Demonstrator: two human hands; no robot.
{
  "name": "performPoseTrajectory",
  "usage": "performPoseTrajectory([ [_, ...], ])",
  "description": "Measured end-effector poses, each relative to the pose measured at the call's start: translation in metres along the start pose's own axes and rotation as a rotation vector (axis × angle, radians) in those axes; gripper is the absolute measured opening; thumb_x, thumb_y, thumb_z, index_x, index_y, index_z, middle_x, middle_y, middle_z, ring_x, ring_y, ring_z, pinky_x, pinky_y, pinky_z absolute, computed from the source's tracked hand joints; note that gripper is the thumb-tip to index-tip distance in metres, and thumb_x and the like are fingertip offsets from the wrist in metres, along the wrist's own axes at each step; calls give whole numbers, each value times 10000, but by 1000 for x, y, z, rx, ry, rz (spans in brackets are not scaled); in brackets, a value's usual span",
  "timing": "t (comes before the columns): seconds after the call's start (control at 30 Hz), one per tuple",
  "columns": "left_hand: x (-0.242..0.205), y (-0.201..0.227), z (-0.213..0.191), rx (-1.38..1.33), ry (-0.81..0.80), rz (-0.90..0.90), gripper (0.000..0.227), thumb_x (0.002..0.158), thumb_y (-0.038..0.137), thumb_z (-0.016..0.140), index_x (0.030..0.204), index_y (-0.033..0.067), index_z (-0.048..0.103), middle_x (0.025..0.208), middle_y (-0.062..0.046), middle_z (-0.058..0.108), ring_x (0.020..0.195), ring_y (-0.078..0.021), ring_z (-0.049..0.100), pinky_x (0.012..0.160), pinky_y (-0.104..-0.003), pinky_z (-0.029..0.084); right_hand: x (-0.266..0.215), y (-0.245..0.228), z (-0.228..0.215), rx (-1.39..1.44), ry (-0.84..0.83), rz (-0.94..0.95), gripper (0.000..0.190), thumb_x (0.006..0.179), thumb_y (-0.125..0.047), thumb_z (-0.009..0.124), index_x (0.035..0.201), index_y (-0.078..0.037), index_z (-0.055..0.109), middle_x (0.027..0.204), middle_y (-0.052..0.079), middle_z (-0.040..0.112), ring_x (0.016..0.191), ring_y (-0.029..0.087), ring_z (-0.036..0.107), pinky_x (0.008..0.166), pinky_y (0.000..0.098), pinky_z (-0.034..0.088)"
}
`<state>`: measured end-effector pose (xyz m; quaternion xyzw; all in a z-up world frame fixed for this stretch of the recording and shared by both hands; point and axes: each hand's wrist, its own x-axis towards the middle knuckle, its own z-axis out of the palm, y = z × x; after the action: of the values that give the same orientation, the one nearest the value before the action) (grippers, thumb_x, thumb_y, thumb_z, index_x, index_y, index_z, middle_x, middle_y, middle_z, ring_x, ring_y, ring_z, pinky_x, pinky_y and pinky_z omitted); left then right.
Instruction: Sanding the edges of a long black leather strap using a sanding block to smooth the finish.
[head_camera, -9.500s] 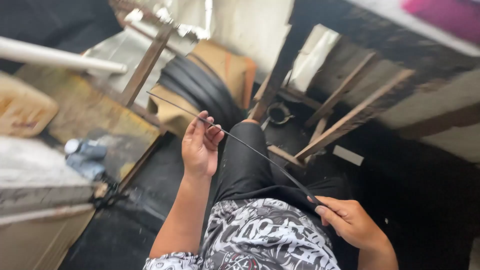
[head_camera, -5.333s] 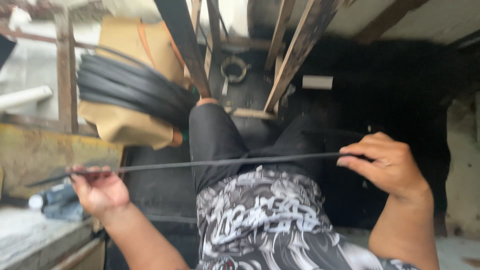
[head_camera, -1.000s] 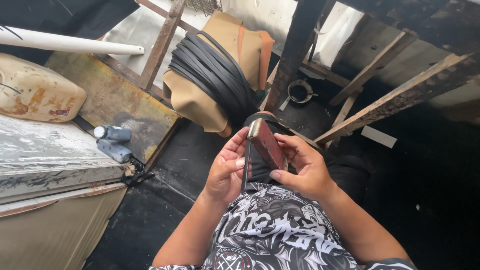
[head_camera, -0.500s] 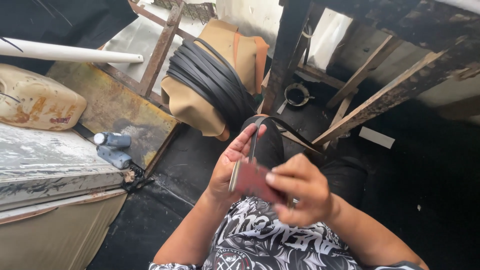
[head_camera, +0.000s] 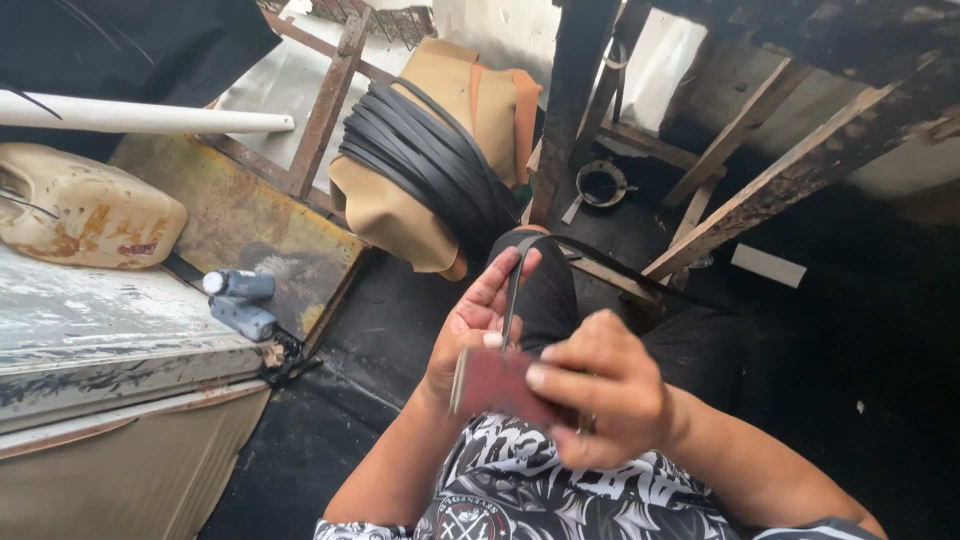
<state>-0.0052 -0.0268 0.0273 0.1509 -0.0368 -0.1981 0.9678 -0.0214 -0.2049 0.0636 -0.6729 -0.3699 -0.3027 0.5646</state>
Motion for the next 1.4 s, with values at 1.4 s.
performPoseTrajectory([
  [1.4,1,0,-10,86,5,72,948,754,-97,677,1595,-11,249,1599,-252,364,755,-196,742,553,-212,607,0,64,-10,-8,-33,-61,367,792,-252,743,1057,-3,794,779,148,686,570,306,599,590,451,520],
])
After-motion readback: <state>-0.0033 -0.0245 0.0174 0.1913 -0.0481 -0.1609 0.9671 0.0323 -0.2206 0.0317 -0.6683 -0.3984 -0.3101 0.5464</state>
